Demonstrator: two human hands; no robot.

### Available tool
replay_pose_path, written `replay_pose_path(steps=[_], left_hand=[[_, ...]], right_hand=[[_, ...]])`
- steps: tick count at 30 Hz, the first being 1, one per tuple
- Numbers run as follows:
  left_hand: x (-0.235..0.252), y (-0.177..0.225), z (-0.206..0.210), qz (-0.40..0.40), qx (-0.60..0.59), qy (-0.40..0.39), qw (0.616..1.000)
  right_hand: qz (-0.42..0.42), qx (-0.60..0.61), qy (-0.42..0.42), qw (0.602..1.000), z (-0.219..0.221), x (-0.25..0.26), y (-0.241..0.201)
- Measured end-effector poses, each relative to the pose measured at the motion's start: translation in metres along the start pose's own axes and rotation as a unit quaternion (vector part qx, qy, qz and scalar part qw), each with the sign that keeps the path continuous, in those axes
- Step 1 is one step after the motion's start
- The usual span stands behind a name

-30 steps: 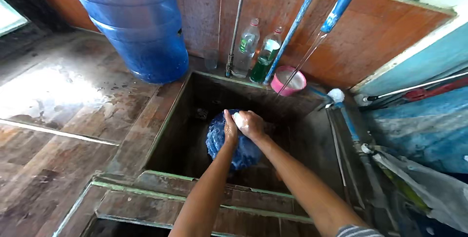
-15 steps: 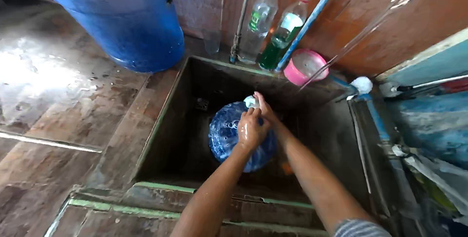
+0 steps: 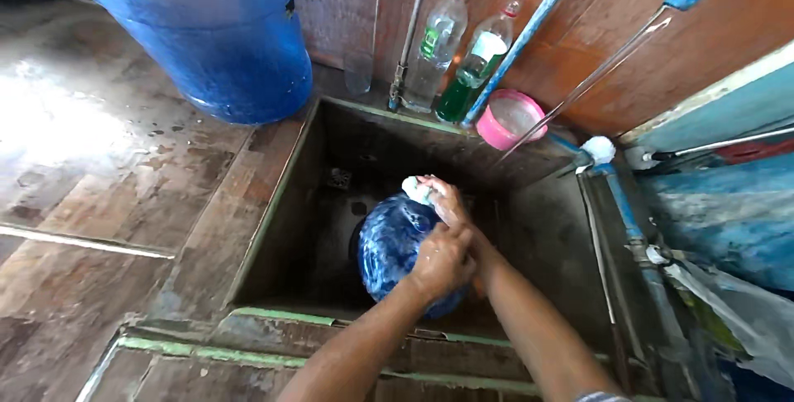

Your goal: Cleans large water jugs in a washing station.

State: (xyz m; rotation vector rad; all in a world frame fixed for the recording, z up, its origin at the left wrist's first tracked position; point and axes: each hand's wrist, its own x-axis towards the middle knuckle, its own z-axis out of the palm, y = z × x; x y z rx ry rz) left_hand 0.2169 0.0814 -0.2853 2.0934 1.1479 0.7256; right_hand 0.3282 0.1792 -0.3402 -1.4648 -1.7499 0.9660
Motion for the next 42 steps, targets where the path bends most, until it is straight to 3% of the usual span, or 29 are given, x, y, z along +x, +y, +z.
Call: replay_pose_path(steps=[2,3,5,7,9,11,13,15,17,19,22,24,26,29,31,32,34,36,40,42], left_hand=[[-0.007,-0.010,-0.019,0.058,-0.008,-0.064,0.996],[-0.011,-0.017,-0.031,0.038,0.002,-0.051,0.998],[-0.014,-0.026,-0.045,-0.089,0.018,0.022,0.996],[-0.005,-0.026,-0.032,-0.200,-0.005,0.104,0.974],[0.006,-0.024,-0.005,-0.165,-0.026,0.172,0.971],[0.016,-0.020,0.002,-0.087,-0.034,0.124,0.988],[0.021,-0.015,-0.016,-0.066,-0.045,-0.023,0.997],[0.010,-0.029,-0.036,-0.073,-0.072,-0.048,0.994],[-0.010,-0.047,-0.040,-0.133,-0.117,0.050,0.983],[-0.018,-0.047,-0.016,-0.207,-0.145,0.179,0.951],[-0.004,-0.040,0.034,-0.216,-0.193,0.348,0.892],[0.002,-0.046,0.029,-0.178,-0.198,0.305,0.914],[-0.004,-0.052,0.006,-0.141,-0.200,0.157,0.957],[-0.019,-0.060,-0.044,-0.153,-0.202,-0.032,0.967],[-0.032,-0.059,-0.048,-0.179,-0.214,-0.025,0.960],[-0.037,-0.055,-0.038,-0.194,-0.224,0.024,0.955],[-0.038,-0.043,0.003,-0.209,-0.232,0.194,0.930],[-0.020,-0.038,0.029,-0.197,-0.204,0.311,0.907],[0.022,-0.021,0.008,-0.160,-0.239,0.262,0.921],[0.029,-0.010,-0.019,-0.138,-0.321,0.247,0.904]], right_hand=[[-0.024,-0.042,0.039,0.998,-0.010,-0.026,0.012],[-0.037,-0.069,0.062,0.995,-0.015,-0.056,0.014],[-0.066,-0.073,0.091,0.991,-0.016,-0.114,0.015],[-0.081,-0.050,0.114,0.989,-0.006,-0.136,0.017],[-0.066,-0.060,0.110,0.990,-0.005,-0.110,0.007],[-0.045,-0.051,0.064,0.996,-0.014,-0.048,0.005],[-0.031,-0.021,0.015,0.999,-0.017,-0.004,0.012],[-0.075,-0.035,0.026,0.996,-0.008,-0.021,0.018],[-0.139,-0.060,0.053,0.987,-0.001,-0.078,0.023],[-0.168,-0.034,0.090,0.981,0.006,-0.117,0.026],[-0.124,-0.032,0.088,0.988,0.003,-0.096,0.010],[-0.072,-0.046,0.019,0.996,-0.006,-0.038,0.000],[-0.052,-0.040,-0.040,0.997,-0.006,0.008,0.003],[-0.109,-0.064,-0.002,0.992,0.008,-0.025,0.018],[-0.170,-0.061,0.034,0.983,0.005,-0.084,0.028],[-0.184,-0.051,0.046,0.980,0.004,-0.106,0.032],[-0.181,-0.043,0.057,0.981,0.005,-0.120,0.032],[-0.155,-0.044,0.028,0.986,0.002,-0.085,0.022],[-0.055,-0.054,-0.168,0.983,-0.025,0.039,-0.002],[-0.014,-0.014,-0.243,0.970,-0.048,0.082,-0.002]])
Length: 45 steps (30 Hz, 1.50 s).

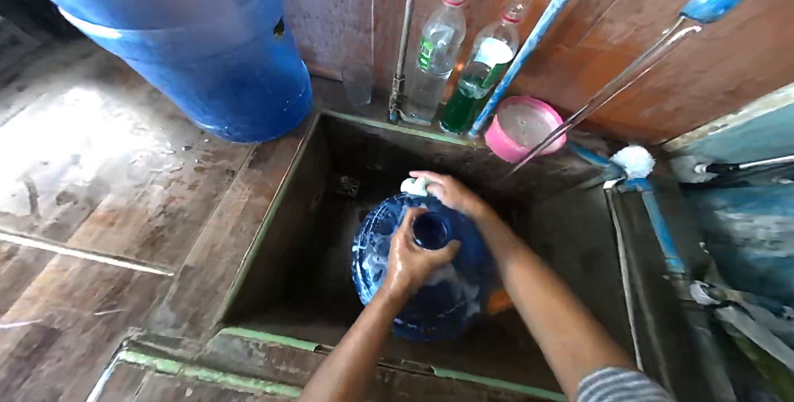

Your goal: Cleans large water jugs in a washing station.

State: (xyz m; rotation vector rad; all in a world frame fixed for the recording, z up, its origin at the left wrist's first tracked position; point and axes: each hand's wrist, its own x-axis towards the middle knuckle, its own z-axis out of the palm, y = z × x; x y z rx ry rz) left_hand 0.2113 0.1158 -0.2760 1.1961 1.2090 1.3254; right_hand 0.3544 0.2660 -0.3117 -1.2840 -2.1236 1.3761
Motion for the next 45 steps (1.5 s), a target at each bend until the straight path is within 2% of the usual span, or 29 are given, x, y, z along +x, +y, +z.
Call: replay_pose_path(steps=[2,4,6,8,10,11,13,14,15,17,19,21,22,24,26,28,29,30,32,33,34,36,37,38,39,41,42,43,45], left_hand=[[0.009,-0.001,-0.019,-0.011,-0.097,0.020,0.995],[0.027,-0.032,-0.045,-0.055,-0.142,0.100,0.983],[0.042,-0.074,-0.066,-0.157,-0.102,0.216,0.958],[0.057,-0.110,-0.083,-0.255,-0.061,0.325,0.908],[0.071,-0.137,-0.105,-0.302,-0.052,0.369,0.877],[0.074,-0.147,-0.115,-0.321,-0.056,0.363,0.873],[0.082,-0.153,-0.121,-0.323,-0.078,0.324,0.886],[0.085,-0.150,-0.118,-0.311,-0.094,0.293,0.899],[0.084,-0.146,-0.114,-0.296,-0.110,0.248,0.916],[0.081,-0.141,-0.111,-0.265,-0.133,0.136,0.945],[0.079,-0.146,-0.121,-0.254,-0.147,0.052,0.955],[0.087,-0.157,-0.136,-0.275,-0.119,0.105,0.948],[0.094,-0.169,-0.142,-0.308,-0.098,0.170,0.931],[0.110,-0.196,-0.148,-0.351,-0.082,0.263,0.895],[0.121,-0.192,-0.130,-0.353,-0.076,0.258,0.896],[0.130,-0.177,-0.109,-0.311,-0.104,0.196,0.924],[0.130,-0.171,-0.103,-0.279,-0.127,0.149,0.940],[0.126,-0.166,-0.101,-0.252,-0.147,0.094,0.952],[0.117,-0.163,-0.112,-0.241,-0.167,0.014,0.956],[0.114,-0.167,-0.121,-0.258,-0.166,0.027,0.952],[0.114,-0.171,-0.130,-0.287,-0.147,0.082,0.943],[0.125,-0.189,-0.144,-0.351,-0.093,0.221,0.905],[0.129,-0.200,-0.146,-0.366,-0.072,0.260,0.891],[0.133,-0.203,-0.141,-0.371,-0.060,0.269,0.887],[0.137,-0.201,-0.130,-0.361,-0.058,0.256,0.895],[0.140,-0.181,-0.106,-0.304,-0.093,0.167,0.933],[0.138,-0.171,-0.097,-0.265,-0.115,0.097,0.952],[0.134,-0.159,-0.092,-0.234,-0.134,0.025,0.963],[0.123,-0.139,-0.092,-0.211,-0.158,-0.059,0.963]], right_hand=[[0.044,0.055,-0.011,0.997,-0.018,-0.007,0.023],[0.129,0.096,0.082,0.984,-0.001,-0.034,0.057],[0.173,0.077,0.184,0.965,0.042,-0.072,0.092],[0.131,0.003,0.218,0.967,0.091,-0.115,0.115],[0.015,-0.036,0.247,0.968,0.136,-0.138,0.111],[-0.043,-0.041,0.249,0.967,0.151,-0.136,0.102],[-0.139,-0.049,0.229,0.962,0.153,-0.098,0.076],[-0.158,-0.046,0.218,0.962,0.142,-0.070,0.065],[-0.140,-0.029,0.208,0.968,0.123,-0.044,0.058],[0.009,0.016,0.151,0.988,0.076,-0.004,0.070],[0.180,0.023,0.103,0.978,0.056,-0.007,0.120],[0.278,-0.039,0.143,0.949,0.069,-0.059,0.151],[0.269,-0.086,0.188,0.941,0.084,-0.093,0.156],[0.170,-0.155,0.271,0.935,0.116,-0.132,0.148],[0.063,-0.181,0.303,0.934,0.135,-0.115,0.113],[-0.011,-0.193,0.309,0.931,0.121,-0.056,0.072],[0.003,-0.181,0.305,0.935,0.104,-0.027,0.060],[0.072,-0.146,0.271,0.949,0.083,-0.007,0.056],[0.245,-0.106,0.178,0.947,0.052,0.003,0.088],[0.317,-0.107,0.143,0.932,0.050,-0.012,0.116],[0.376,-0.107,0.110,0.914,0.054,-0.036,0.135],[0.417,-0.124,0.098,0.895,0.070,-0.088,0.148],[0.392,-0.145,0.114,0.901,0.081,-0.105,0.137],[0.329,-0.165,0.145,0.918,0.093,-0.113,0.118],[0.214,-0.193,0.202,0.936,0.106,-0.109,0.101],[-0.011,-0.228,0.322,0.919,0.113,-0.065,0.065],[-0.078,-0.232,0.360,0.900,0.103,-0.037,0.050],[-0.094,-0.227,0.366,0.898,0.085,-0.014,0.037],[0.006,-0.138,0.272,0.952,0.040,0.011,0.036]])
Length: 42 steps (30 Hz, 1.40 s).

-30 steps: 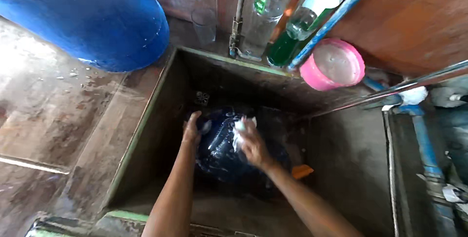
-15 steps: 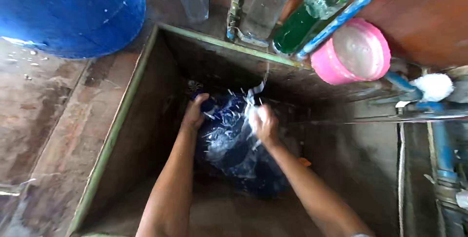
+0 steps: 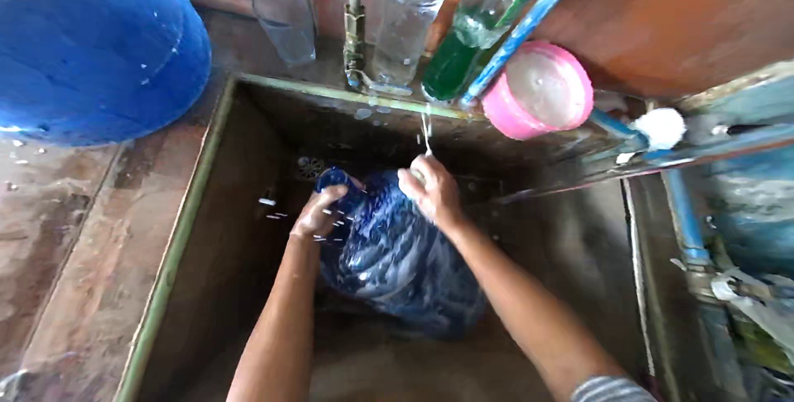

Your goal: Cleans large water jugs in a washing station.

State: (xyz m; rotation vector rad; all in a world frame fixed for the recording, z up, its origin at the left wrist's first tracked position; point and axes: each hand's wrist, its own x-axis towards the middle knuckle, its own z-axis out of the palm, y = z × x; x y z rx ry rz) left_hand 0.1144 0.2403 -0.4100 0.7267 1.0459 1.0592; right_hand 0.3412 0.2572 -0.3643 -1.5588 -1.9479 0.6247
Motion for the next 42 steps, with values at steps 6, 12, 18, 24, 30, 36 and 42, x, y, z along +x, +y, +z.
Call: replay_pose_path(steps=[6,12,18,24,30,36,42], left_hand=[[0.016,-0.017,-0.032,-0.036,0.004,0.306,0.951],[0.002,-0.007,0.000,0.042,-0.014,0.109,0.993],[-0.020,0.003,-0.006,0.043,-0.033,-0.021,0.998],[0.014,-0.022,-0.062,-0.095,0.021,0.382,0.919],[0.011,-0.023,-0.030,0.012,-0.053,0.227,0.972],[0.014,-0.025,-0.064,-0.079,-0.015,0.298,0.951],[0.005,-0.009,-0.024,0.020,-0.043,0.020,0.999]], right_hand=[[0.168,0.126,-0.038,0.977,0.039,-0.096,0.070],[-0.179,0.031,-0.091,0.979,0.013,-0.044,-0.034],[0.220,0.075,-0.217,0.948,0.003,-0.021,0.101],[0.034,0.060,-0.054,0.996,0.033,-0.207,0.058],[0.163,0.108,-0.071,0.978,0.043,-0.068,0.066],[0.039,0.038,-0.028,0.998,0.027,-0.178,0.065],[-0.037,0.131,0.040,0.990,0.019,-0.036,0.019]])
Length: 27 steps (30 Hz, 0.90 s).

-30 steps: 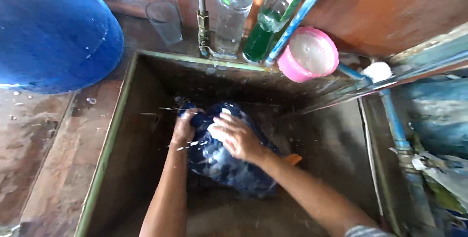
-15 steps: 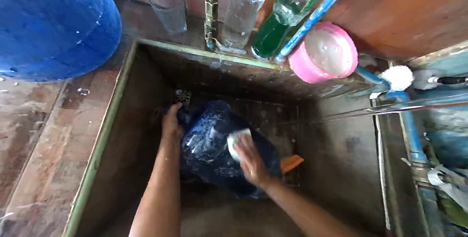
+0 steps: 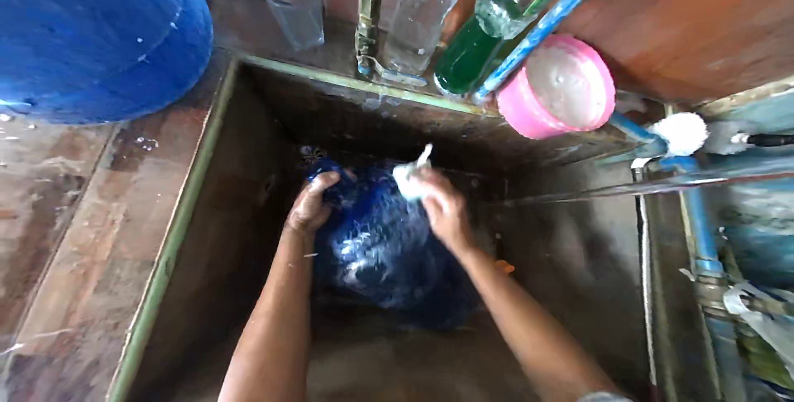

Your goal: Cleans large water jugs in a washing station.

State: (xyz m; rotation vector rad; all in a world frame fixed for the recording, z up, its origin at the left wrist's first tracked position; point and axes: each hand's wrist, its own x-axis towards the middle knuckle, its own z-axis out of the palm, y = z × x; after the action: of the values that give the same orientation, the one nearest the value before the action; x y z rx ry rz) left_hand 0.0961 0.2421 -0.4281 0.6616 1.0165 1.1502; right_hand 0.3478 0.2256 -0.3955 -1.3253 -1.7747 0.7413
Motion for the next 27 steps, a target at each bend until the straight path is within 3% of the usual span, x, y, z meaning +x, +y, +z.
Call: replay_pose_path(steps=[2,4,5,7,9,11,13,14,16,17,20,22,25,26,27], left_hand=[[-0.008,0.009,0.007,-0.019,0.005,-0.066,0.998],[-0.003,0.006,-0.008,-0.023,0.018,-0.012,1.000],[0.002,0.005,-0.014,-0.033,0.043,0.087,0.995],[0.015,0.002,-0.028,-0.096,0.082,0.307,0.943],[0.023,-0.004,-0.040,-0.121,0.092,0.366,0.918],[0.029,-0.007,-0.033,-0.092,0.082,0.353,0.928],[0.028,-0.008,-0.023,-0.030,0.045,0.286,0.957],[0.025,-0.015,-0.024,-0.004,0.025,0.240,0.970],[0.023,-0.014,-0.041,-0.013,0.008,0.140,0.990],[0.021,-0.015,-0.051,-0.041,0.013,0.137,0.990],[0.023,-0.017,-0.060,-0.125,0.046,0.263,0.956],[0.029,-0.020,-0.058,-0.116,0.046,0.293,0.948],[0.030,-0.027,-0.056,-0.052,-0.001,0.209,0.977],[0.030,-0.027,-0.057,-0.049,-0.007,0.175,0.983],[0.031,-0.026,-0.061,-0.053,-0.007,0.155,0.986]], right_hand=[[0.162,0.034,-0.056,0.985,-0.014,0.025,0.035],[0.254,-0.005,-0.065,0.965,-0.017,-0.007,0.062],[0.235,-0.045,-0.065,0.969,-0.019,-0.040,0.061],[0.153,-0.086,-0.083,0.981,-0.023,-0.118,0.045],[0.087,-0.099,-0.070,0.989,-0.024,-0.157,0.039],[0.152,-0.119,-0.068,0.979,-0.026,-0.138,0.048],[0.341,-0.134,-0.108,0.924,-0.034,-0.090,0.069],[0.395,-0.150,-0.128,0.897,-0.039,-0.081,0.079],[0.355,-0.175,-0.147,0.907,-0.047,-0.098,0.068],[0.300,-0.184,-0.153,0.923,-0.053,-0.124,0.053],[0.148,-0.193,-0.125,0.962,-0.050,-0.174,0.038],[0.214,-0.171,-0.128,0.953,-0.042,-0.133,0.058],[0.432,-0.174,-0.209,0.860,-0.029,-0.053,0.109],[0.455,-0.182,-0.220,0.843,-0.026,-0.047,0.115],[0.429,-0.189,-0.206,0.859,-0.024,-0.051,0.111]])
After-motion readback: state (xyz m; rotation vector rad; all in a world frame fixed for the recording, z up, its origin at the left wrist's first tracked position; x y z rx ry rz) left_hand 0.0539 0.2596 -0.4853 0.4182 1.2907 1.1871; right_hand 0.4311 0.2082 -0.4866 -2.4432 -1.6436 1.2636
